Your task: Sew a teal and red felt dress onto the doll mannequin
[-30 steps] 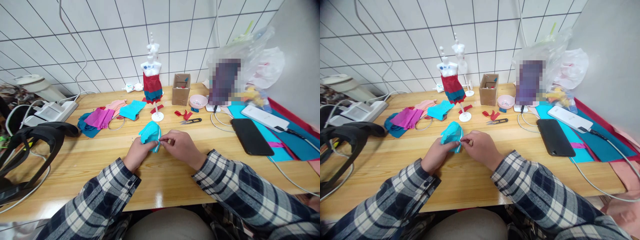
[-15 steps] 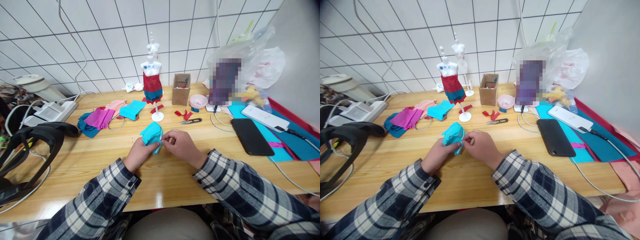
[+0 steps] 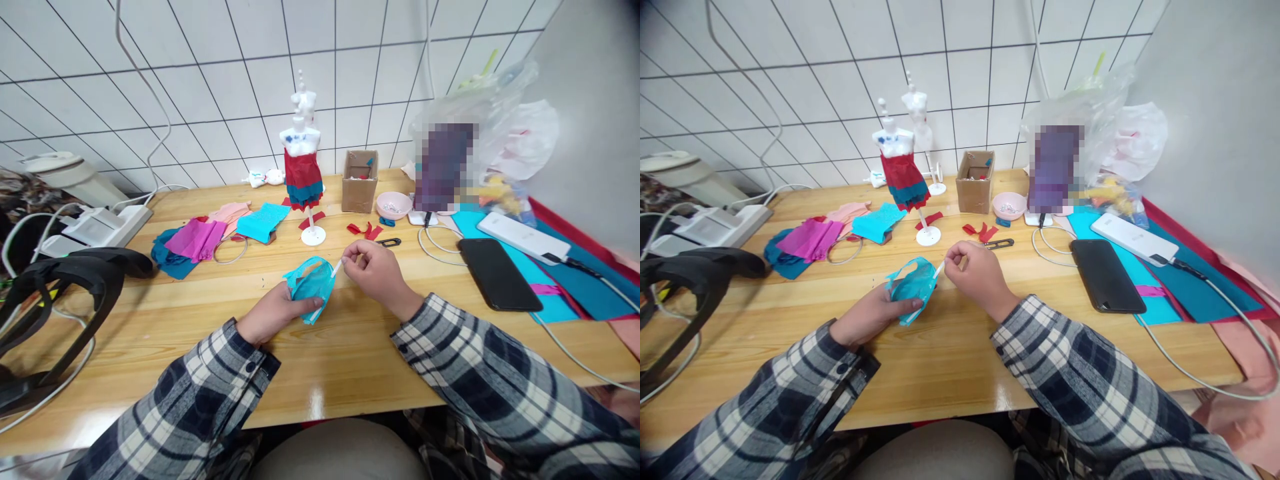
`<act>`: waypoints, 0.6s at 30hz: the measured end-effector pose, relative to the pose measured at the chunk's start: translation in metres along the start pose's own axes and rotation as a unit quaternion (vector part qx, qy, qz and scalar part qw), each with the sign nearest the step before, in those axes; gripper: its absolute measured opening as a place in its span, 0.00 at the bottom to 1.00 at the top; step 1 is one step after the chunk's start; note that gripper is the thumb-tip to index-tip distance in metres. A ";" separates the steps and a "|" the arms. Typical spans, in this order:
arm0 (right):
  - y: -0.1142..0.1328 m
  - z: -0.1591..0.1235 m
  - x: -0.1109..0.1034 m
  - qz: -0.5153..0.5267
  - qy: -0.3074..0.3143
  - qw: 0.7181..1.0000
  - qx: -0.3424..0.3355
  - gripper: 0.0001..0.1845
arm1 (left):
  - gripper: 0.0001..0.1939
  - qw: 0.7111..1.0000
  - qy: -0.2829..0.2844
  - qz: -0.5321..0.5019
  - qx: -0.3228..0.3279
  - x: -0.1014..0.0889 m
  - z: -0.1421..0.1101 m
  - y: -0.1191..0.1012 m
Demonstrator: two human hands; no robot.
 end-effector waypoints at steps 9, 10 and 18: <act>-0.028 0.007 -0.008 0.010 -0.021 0.998 0.064 0.04 | 0.34 0.998 0.058 -0.015 0.005 0.013 -0.001 -0.006; -0.031 0.007 -0.008 0.019 -0.020 0.997 0.074 0.05 | 0.35 0.998 0.063 -0.010 0.000 0.013 -0.001 -0.005; -0.042 0.009 -0.005 0.086 -0.015 0.991 0.102 0.08 | 0.21 0.995 0.059 0.075 -0.023 0.009 -0.002 -0.004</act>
Point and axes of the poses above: each hand's wrist, its own z-axis towards the middle knuckle, its own x-axis out of the palm, y = z × x, the point moved 9 cm from there along z, towards the middle knuckle, and after that the axes turned 14 degrees about y, right-handed, at the moved point
